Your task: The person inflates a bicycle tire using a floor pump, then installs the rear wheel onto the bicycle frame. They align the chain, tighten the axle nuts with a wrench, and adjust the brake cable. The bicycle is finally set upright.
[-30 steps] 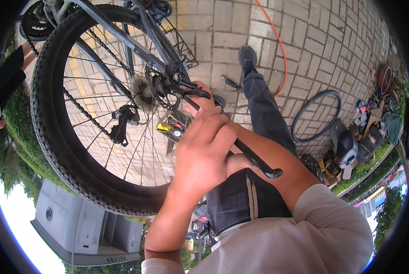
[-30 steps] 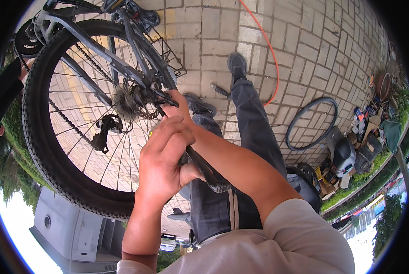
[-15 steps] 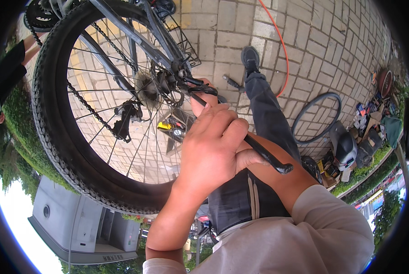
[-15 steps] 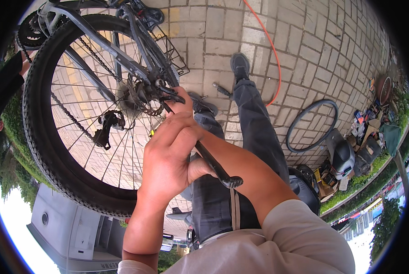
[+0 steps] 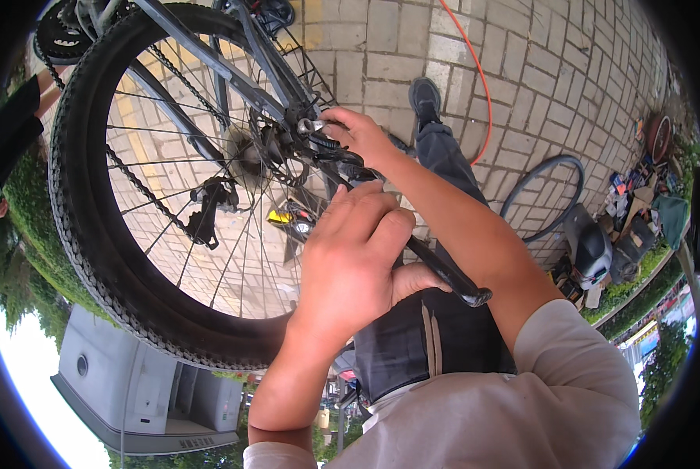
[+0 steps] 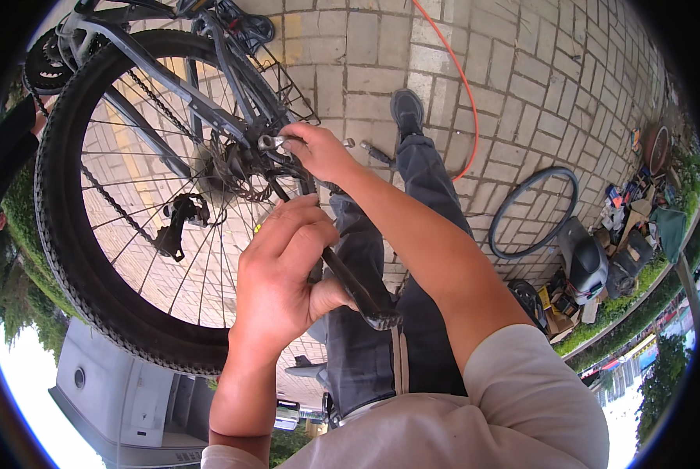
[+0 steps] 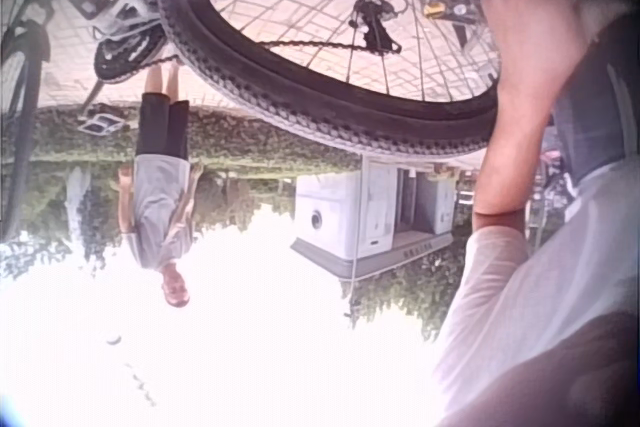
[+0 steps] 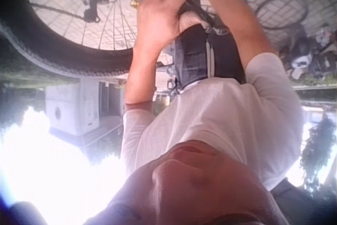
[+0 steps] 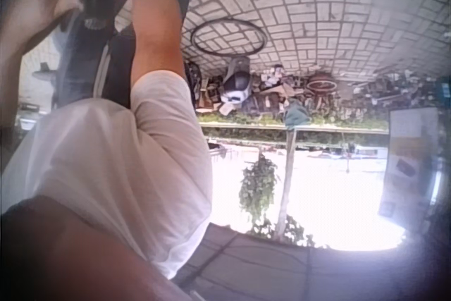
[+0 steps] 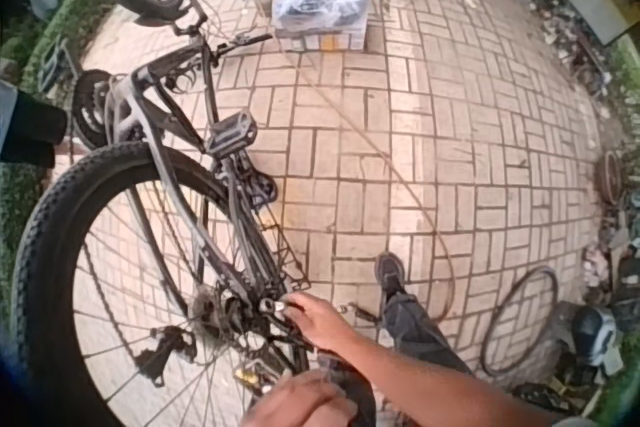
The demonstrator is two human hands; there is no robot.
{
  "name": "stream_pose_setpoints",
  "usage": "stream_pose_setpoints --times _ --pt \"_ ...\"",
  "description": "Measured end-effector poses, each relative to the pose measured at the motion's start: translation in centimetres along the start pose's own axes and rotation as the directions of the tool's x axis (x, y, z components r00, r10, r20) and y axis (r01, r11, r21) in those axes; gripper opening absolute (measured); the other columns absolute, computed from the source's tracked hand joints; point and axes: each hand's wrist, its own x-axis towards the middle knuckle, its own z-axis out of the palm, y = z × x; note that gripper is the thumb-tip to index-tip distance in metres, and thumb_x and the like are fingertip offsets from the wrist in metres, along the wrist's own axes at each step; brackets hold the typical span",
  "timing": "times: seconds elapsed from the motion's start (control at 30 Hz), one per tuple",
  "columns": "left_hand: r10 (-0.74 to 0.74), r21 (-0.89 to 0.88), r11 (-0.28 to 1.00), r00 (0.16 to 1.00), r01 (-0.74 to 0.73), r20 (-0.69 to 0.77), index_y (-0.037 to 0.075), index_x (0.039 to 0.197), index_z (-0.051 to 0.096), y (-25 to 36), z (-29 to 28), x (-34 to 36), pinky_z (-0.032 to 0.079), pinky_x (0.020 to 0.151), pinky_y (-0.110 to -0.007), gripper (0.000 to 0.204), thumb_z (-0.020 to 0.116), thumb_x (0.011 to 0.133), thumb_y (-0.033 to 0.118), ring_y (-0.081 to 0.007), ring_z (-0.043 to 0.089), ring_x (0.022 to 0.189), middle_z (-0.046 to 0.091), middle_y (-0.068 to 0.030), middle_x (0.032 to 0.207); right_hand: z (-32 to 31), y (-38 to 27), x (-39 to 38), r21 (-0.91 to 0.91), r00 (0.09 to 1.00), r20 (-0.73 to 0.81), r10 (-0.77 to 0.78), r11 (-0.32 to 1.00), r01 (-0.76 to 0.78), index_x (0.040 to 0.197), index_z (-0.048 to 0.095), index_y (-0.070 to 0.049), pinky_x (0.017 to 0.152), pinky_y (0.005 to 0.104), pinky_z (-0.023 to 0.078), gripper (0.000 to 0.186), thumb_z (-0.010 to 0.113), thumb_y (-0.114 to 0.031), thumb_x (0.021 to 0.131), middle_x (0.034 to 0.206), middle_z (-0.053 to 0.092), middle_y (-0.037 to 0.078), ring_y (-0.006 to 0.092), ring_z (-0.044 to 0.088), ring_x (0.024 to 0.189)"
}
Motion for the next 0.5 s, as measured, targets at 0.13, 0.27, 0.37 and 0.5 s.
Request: stream_pose_setpoints --times 0.13,0.27,0.37,0.5 --pt "0.009 -0.003 1.000 1.000 -0.009 -0.002 0.004 0.089 0.060 0.0 0.0 0.1 0.047 0.089 -0.051 0.059 0.073 0.057 0.052 -0.0356 0.059 0.102 0.059 -0.0103 0.095 -1.2 0.8 2.0 -0.194 0.964 0.063 -0.257 0.945 0.264 0.107 0.062 -0.005 0.083 0.0387 0.047 0.020 0.062 -0.011 0.088 0.098 0.064 0.014 0.0319 0.059 0.096" --pt "-0.002 -0.011 1.000 1.000 0.002 -0.007 0.004 0.089 0.060 -0.1 0.0 0.0 0.047 0.089 -0.051 0.058 0.073 0.057 0.052 -0.0358 0.059 0.101 0.059 -0.0105 0.095 -2.0 1.0 2.1 -0.292 0.939 0.154 -0.307 0.894 0.340 0.106 0.063 -0.005 0.084 0.0398 0.047 0.020 0.063 -0.012 0.087 0.098 0.064 0.014 0.0336 0.059 0.096" --pt "-0.001 -0.009 1.000 1.000 0.001 -0.010 0.004 0.089 0.060 -0.1 0.0 -0.1 0.047 0.089 -0.050 0.058 0.073 0.057 0.052 -0.0360 0.059 0.101 0.059 -0.0108 0.095 -1.5 0.9 1.6 -0.205 0.965 0.103 -0.243 0.944 0.260 0.105 0.064 -0.006 0.082 0.0396 0.048 0.020 0.063 -0.012 0.087 0.098 0.064 0.014 0.0334 0.060 0.094" --pt "-0.003 -0.016 1.000 1.000 0.003 -0.009 0.004 0.089 0.060 -0.1 0.0 -0.1 0.047 0.089 -0.051 0.058 0.074 0.057 0.051 -0.0362 0.059 0.101 0.059 -0.0110 0.094 -1.8 0.8 1.9 -0.233 0.955 0.139 -0.264 0.928 0.290 0.107 0.064 -0.006 0.082 0.0391 0.048 0.021 0.063 -0.012 0.087 0.098 0.065 0.014 0.0335 0.060 0.094"
